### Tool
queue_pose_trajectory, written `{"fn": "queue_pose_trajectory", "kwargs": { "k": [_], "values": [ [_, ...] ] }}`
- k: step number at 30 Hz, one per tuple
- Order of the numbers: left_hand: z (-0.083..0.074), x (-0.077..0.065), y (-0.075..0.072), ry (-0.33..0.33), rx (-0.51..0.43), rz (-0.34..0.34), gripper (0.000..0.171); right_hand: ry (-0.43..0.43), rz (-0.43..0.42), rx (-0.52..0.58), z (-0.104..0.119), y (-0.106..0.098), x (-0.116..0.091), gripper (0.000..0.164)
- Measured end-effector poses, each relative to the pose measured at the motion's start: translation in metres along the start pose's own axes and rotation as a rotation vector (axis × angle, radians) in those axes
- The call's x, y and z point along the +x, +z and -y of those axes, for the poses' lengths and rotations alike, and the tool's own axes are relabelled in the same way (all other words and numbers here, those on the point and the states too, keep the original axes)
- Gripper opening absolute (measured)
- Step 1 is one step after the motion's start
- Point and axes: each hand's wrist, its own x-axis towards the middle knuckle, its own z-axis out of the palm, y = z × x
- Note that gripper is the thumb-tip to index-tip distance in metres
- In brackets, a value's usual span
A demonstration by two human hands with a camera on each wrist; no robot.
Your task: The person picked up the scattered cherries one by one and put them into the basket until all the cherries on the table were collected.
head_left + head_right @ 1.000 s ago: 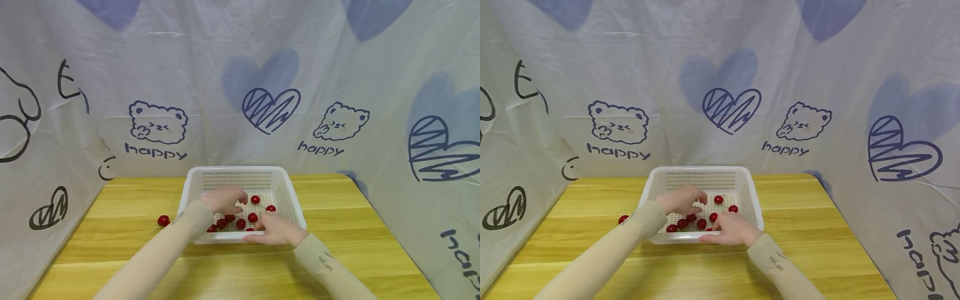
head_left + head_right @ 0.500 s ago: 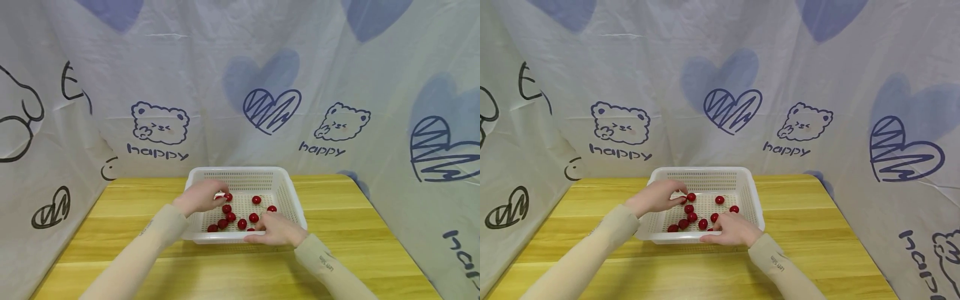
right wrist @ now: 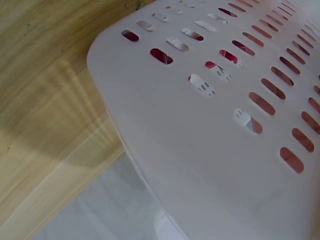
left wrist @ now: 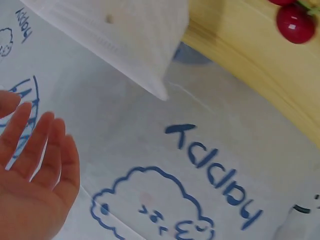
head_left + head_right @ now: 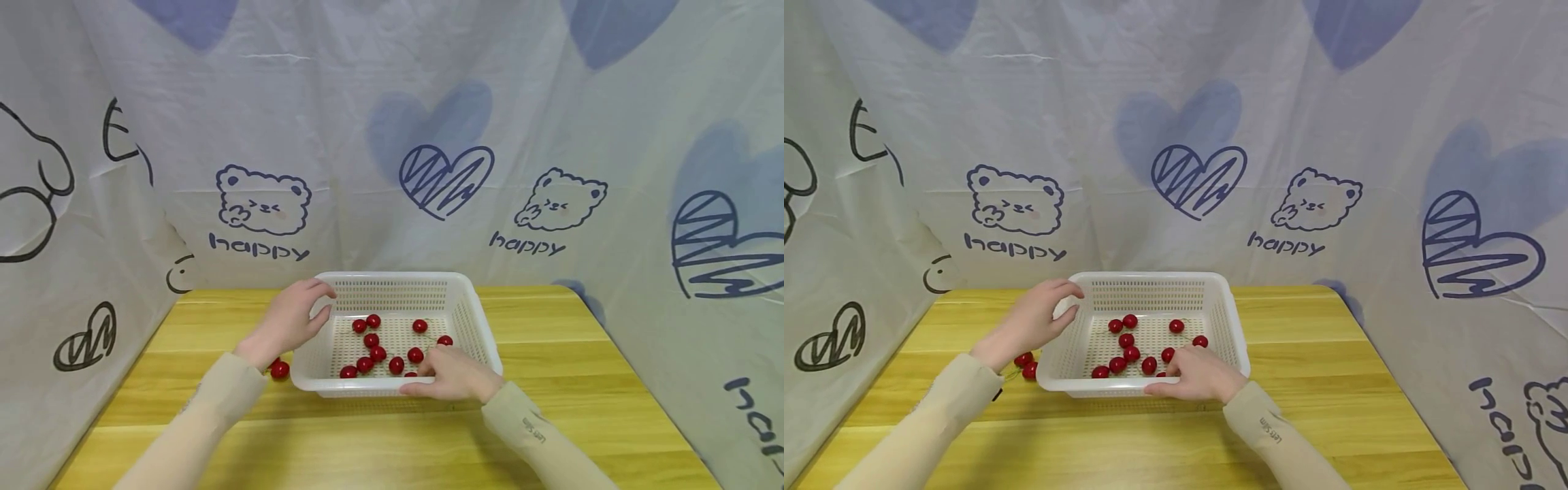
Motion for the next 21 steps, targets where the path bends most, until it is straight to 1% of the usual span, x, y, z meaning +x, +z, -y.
{"fn": "queue_pose_trajectory", "kwargs": {
  "k": [5,8,11,15,21],
  "values": [
    [0.012,-0.015,-0.006,-0.071,0.014,-0.086,0.021,-0.004,0.003,0.001,0.001,-0.001,-0.001,0.06],
    [0.019,-0.024,-0.008,-0.093,0.03,-0.128,0.024,-0.001,0.006,-0.001,0.001,-0.002,-0.001,0.06],
    [0.026,-0.032,-0.008,-0.107,0.044,-0.155,0.026,0.002,0.009,-0.003,0.0,-0.001,0.0,0.06],
    [0.035,-0.044,-0.006,-0.13,0.057,-0.159,0.027,-0.002,0.01,-0.007,0.001,-0.001,0.0,0.06],
    [0.052,-0.061,0.0,-0.161,0.073,-0.134,0.031,-0.004,0.006,-0.006,0.001,-0.001,-0.001,0.061]
  ]
}}
